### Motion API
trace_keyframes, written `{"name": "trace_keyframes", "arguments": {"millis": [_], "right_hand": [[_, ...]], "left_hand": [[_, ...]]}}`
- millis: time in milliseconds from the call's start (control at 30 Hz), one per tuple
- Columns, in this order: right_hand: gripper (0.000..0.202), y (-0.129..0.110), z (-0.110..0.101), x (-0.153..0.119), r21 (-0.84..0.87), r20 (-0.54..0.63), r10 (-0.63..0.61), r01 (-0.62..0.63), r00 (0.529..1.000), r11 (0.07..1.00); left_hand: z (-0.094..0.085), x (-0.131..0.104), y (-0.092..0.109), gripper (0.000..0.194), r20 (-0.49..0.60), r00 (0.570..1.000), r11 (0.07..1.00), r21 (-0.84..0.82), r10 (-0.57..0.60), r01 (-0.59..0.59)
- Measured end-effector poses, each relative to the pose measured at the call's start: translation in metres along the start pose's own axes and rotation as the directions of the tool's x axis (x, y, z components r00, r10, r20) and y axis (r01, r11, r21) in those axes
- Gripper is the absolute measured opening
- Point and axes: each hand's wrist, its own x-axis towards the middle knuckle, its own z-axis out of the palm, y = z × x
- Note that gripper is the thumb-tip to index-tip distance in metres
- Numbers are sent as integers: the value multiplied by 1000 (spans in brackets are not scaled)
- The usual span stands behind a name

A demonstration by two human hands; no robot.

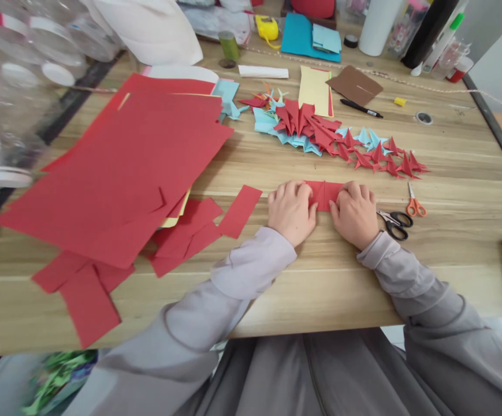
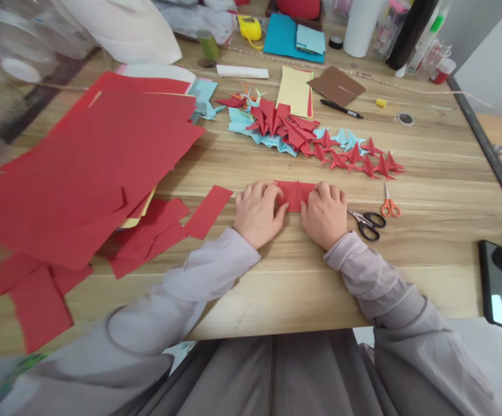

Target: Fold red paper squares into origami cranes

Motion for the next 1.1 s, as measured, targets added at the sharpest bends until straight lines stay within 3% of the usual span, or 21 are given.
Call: {"name": "trace_keyframes", "arguments": {"millis": [100,267,467,733,900,1100], "right_hand": [[26,-1,0,-1,-11,-12,27,-27,1000,1000],[32,0,0,-2,-5,-17,7,-7,1000,1000],[40,5,4,-3,-31,-25,-81,80,996,996],[41,5,5,-2,-42,-8,-48,48,999,998],[40,3,3,-2,-24,6,-39,39,999,999],[40,1,3,-3,-11,-3,-33,33,999,999]], "left_hand": [[1,-1,1,39,17,998,998,34,59,-60],[4,-3,-1,41,29,989,985,99,142,-144],[2,-2,-4,41,57,989,987,78,133,-137],[1,-1,-9,38,98,989,992,56,109,-115],[-6,-13,-11,39,81,989,986,102,127,-135],[-10,-28,6,42,95,942,932,142,321,-332]]}}
